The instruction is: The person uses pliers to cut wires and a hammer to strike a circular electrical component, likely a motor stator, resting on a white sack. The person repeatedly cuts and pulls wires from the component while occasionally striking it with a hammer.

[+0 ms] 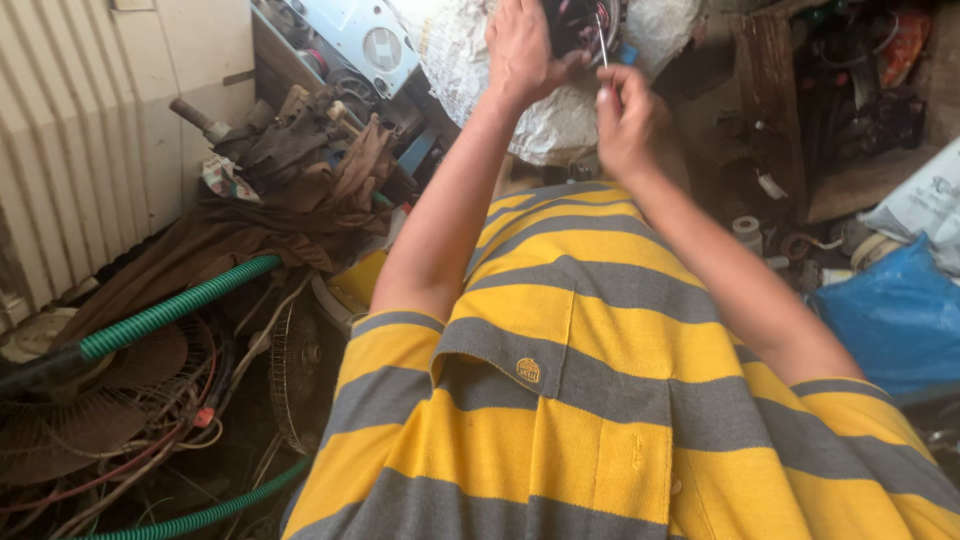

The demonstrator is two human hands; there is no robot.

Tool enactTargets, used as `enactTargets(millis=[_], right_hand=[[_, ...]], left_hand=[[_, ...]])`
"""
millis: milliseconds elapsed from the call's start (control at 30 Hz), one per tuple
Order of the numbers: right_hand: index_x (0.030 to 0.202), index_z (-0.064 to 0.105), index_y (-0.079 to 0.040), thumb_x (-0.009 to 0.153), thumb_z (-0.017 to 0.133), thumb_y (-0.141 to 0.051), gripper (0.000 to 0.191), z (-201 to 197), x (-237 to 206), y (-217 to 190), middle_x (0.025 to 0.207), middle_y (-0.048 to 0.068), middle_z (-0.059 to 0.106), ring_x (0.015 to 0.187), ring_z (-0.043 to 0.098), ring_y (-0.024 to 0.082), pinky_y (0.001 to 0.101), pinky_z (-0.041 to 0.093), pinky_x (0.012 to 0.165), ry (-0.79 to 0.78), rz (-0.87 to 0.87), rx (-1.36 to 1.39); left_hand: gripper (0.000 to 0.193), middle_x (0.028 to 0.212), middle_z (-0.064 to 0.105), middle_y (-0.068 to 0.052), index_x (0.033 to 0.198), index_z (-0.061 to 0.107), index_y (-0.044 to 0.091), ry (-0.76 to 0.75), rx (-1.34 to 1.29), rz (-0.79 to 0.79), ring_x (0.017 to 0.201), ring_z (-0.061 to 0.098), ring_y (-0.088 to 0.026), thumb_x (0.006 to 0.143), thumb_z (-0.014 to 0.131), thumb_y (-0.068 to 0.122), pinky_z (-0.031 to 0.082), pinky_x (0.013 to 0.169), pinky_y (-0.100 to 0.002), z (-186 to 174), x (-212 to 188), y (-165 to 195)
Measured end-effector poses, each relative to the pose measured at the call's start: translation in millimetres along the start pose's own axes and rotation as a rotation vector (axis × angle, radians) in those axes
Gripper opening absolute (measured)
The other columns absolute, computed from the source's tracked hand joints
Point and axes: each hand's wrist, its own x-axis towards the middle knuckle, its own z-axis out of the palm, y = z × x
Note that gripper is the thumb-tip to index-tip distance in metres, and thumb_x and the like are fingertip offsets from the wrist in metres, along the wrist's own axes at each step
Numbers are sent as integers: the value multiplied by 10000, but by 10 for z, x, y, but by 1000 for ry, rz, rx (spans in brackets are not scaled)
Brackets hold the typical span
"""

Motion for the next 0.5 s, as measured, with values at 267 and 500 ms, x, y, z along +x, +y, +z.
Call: enactTargets(millis=[267, 500], right_hand=[[1278, 573, -47, 1077, 567, -44, 201, -202, -12, -75, 1124, 176, 639, 987, 665, 371, 457, 526, 829, -168, -399, -627], [1208, 621, -51, 1046, 575, -78, 171, -677, -342, -570, 1064, 157, 687, 933, 694, 310, 416, 543, 838, -193, -168, -548]], left_hand=[[1018, 1257, 511, -253, 1337, 390, -26, 138, 52, 19, 1211, 522, -448, 613, 926, 448, 419, 1023, -537, -6, -5, 41], [1139, 1367, 464, -328, 1431, 316, 2, 167, 183, 46, 1161, 555, -436, 580, 897, 488, 456, 919, -536, 21, 85, 161]])
